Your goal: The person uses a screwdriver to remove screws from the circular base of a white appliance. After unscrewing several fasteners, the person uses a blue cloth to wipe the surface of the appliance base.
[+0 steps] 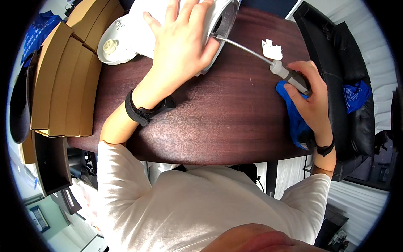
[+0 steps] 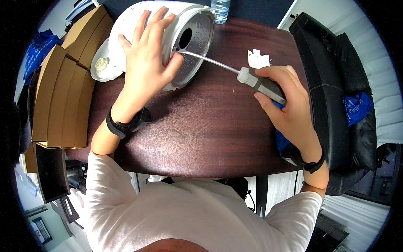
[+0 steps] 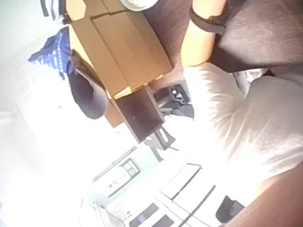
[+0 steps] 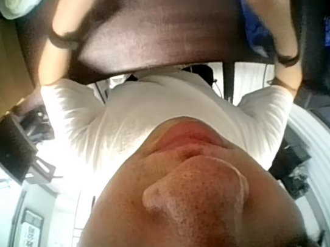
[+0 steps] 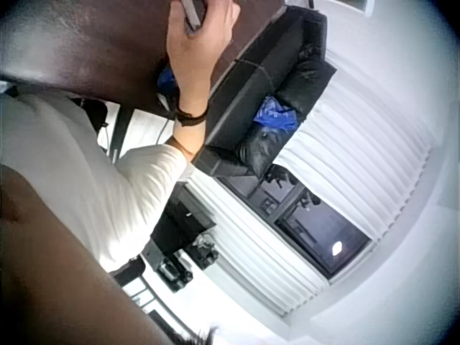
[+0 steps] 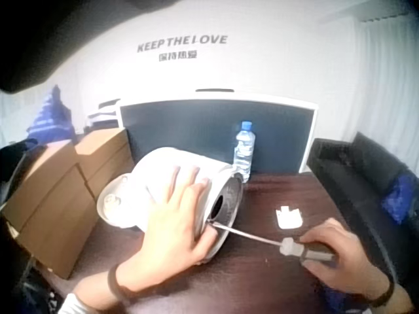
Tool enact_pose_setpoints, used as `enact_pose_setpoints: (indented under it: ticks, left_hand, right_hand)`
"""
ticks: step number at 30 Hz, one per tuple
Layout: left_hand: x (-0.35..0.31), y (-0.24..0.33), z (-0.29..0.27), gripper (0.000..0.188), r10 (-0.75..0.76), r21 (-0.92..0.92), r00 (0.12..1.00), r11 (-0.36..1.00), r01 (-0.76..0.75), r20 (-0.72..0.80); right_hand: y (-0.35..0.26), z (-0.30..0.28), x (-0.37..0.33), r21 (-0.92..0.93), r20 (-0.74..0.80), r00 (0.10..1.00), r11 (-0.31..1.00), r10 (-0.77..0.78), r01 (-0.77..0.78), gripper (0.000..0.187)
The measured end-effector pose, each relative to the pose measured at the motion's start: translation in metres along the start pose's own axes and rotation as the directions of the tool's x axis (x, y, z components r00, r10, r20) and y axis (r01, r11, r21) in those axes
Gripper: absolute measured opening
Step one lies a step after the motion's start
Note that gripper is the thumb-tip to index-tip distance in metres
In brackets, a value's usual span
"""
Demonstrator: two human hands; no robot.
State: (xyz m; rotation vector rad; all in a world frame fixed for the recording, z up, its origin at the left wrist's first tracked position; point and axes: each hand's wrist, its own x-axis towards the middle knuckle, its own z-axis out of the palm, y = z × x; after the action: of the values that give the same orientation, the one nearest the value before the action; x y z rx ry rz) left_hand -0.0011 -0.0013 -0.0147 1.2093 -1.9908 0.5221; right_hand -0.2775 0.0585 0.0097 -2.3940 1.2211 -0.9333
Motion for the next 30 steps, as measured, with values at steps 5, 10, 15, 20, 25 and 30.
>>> enact_pose_setpoints:
  ticks: [5,10,15,20,25,30]
  left_hand:
    - [0.000,0.000,0.000,0.064,0.002,0.011,1.000,1.000,-0.002,0.005]
    - [0.000,-0.001,0.001,0.065,0.004,0.009,1.000,1.000,-0.004,0.001]
    - [0.000,-0.001,0.000,0.065,-0.002,0.006,1.000,1.000,0.002,0.005]
    - [0.000,-0.001,0.000,0.065,0.000,0.014,1.000,1.000,0.000,0.001]
    - [-0.001,-0.001,0.000,0.064,0.006,0.020,1.000,1.000,-0.006,-0.006]
    - [0.000,-0.001,0.001,0.064,0.004,0.017,1.000,1.000,-0.004,-0.001]
  right_hand:
    - [0.003,0.003,0.001,0.025,-0.103,0.994,0.999,-0.035,0.038,0.039]
    - [-0.001,-0.002,0.007,0.001,-0.046,0.997,0.998,-0.062,0.062,0.037]
    - [-0.003,-0.012,0.010,0.114,0.032,0.995,0.989,0.093,-0.096,0.033]
    - [-0.009,-0.008,0.008,-0.165,-0.060,0.998,0.986,-0.036,0.026,0.030]
    - [-0.010,-0.006,0.013,-0.466,-0.086,0.957,0.860,-0.277,0.207,0.035]
    - [-0.007,-0.005,0.012,-0.502,-0.125,0.940,0.837,-0.317,0.216,0.035]
